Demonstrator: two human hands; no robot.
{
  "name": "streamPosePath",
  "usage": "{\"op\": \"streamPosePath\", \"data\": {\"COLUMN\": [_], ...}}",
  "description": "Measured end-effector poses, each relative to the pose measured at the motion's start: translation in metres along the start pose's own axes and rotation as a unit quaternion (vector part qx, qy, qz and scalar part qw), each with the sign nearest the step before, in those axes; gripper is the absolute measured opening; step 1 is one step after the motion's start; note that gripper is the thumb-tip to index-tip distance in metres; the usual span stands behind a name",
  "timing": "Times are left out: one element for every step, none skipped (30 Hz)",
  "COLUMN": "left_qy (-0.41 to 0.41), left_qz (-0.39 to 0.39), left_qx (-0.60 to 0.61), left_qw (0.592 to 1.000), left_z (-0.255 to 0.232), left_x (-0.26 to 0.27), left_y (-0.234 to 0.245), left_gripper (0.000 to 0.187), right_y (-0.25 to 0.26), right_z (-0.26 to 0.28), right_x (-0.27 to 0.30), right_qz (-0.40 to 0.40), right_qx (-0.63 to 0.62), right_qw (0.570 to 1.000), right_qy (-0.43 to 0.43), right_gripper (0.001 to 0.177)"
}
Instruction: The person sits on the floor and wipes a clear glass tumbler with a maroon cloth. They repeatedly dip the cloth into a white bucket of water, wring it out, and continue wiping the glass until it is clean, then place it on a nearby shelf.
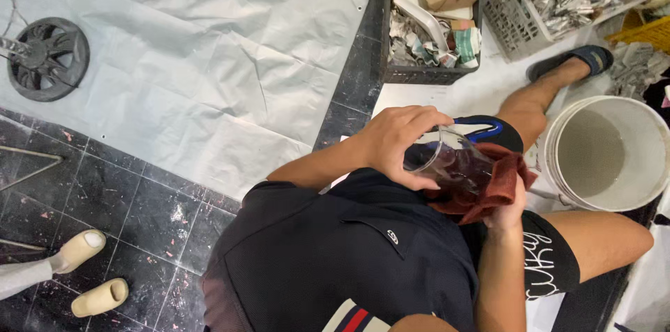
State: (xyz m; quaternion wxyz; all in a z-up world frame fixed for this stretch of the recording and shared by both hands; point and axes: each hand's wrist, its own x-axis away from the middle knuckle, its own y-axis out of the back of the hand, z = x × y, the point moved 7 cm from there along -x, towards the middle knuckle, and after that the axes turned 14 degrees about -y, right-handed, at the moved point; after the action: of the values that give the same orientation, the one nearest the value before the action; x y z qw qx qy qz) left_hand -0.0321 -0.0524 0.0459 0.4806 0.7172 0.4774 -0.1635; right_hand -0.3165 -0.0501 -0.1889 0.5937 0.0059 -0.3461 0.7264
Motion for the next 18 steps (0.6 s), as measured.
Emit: {"op": "streamPosePath", "data": {"left_qy": [0.005,0.006,0.042,0.07,0.098,0.131,0.163,0.192,0.234,0.272,0.31,0.306,0.302,0.301,0.312,0.312,0.312,0.313], "left_qz": [0.007,0.013,0.017,0.023,0.03,0.044,0.059,0.072,0.084,0.1,0.116,0.113,0.11,0.11,0.121,0.132,0.142,0.135], "left_qx": [0.009,0.016,0.007,-0.002,-0.012,-0.002,0.007,0.019,0.051,0.079,0.105,0.125,0.144,0.168,0.183,0.191,0.198,0.204], "left_qw": [1.0,1.0,0.999,0.997,0.995,0.99,0.985,0.978,0.967,0.954,0.938,0.937,0.936,0.932,0.925,0.922,0.918,0.918], "left_z": [-0.001,0.001,0.004,0.01,0.017,0.021,0.024,0.032,0.042,0.053,0.066,0.071,0.078,0.08,0.079,0.083,0.083,0.08], "left_x": [0.002,0.001,0.002,0.001,-0.001,0.003,0.008,0.011,0.014,0.015,0.016,0.015,0.014,0.016,0.02,0.016,0.011,0.006], "left_y": [-0.005,-0.011,-0.017,-0.023,-0.027,-0.033,-0.04,-0.051,-0.064,-0.072,-0.08,-0.088,-0.097,-0.11,-0.123,-0.131,-0.138,-0.147], "left_gripper": [0.081,0.08,0.08,0.081,0.081,0.079,0.077,0.075,0.073,0.072,0.07,0.068,0.066,0.064,0.063,0.062,0.062,0.063], "right_y": [0.005,0.009,0.013,0.009,0.003,-0.002,0.002,0.01,0.021,0.015,0.009,0.003,0.009,0.015,0.02,0.02,0.021,0.025], "right_z": [-0.004,-0.006,-0.005,0.002,0.008,0.01,0.009,0.009,0.013,0.027,0.041,0.05,0.058,0.061,0.064,0.071,0.078,0.085], "right_x": [0.001,0.002,0.005,0.006,0.008,0.02,0.025,0.029,0.034,0.039,0.042,0.051,0.053,0.061,0.071,0.068,0.067,0.072], "right_qz": [-0.019,-0.038,-0.056,-0.033,-0.011,0.008,-0.037,-0.083,-0.129,-0.13,-0.132,-0.137,-0.188,-0.241,-0.291,-0.284,-0.276,-0.27], "right_qx": [-0.024,-0.046,-0.068,-0.042,-0.016,0.012,-0.008,-0.026,-0.043,0.041,0.125,0.208,0.239,0.272,0.306,0.3,0.293,0.289], "right_qw": [1.0,0.998,0.996,0.997,0.997,0.995,0.994,0.991,0.986,0.973,0.945,0.907,0.877,0.843,0.803,0.797,0.791,0.784], "right_qy": [0.004,0.011,0.019,0.05,0.081,0.103,0.1,0.099,0.1,0.187,0.272,0.339,0.372,0.397,0.42,0.44,0.461,0.479], "right_gripper": [0.049,0.05,0.051,0.053,0.055,0.057,0.058,0.06,0.062,0.064,0.067,0.069,0.069,0.069,0.07,0.062,0.056,0.051]}}
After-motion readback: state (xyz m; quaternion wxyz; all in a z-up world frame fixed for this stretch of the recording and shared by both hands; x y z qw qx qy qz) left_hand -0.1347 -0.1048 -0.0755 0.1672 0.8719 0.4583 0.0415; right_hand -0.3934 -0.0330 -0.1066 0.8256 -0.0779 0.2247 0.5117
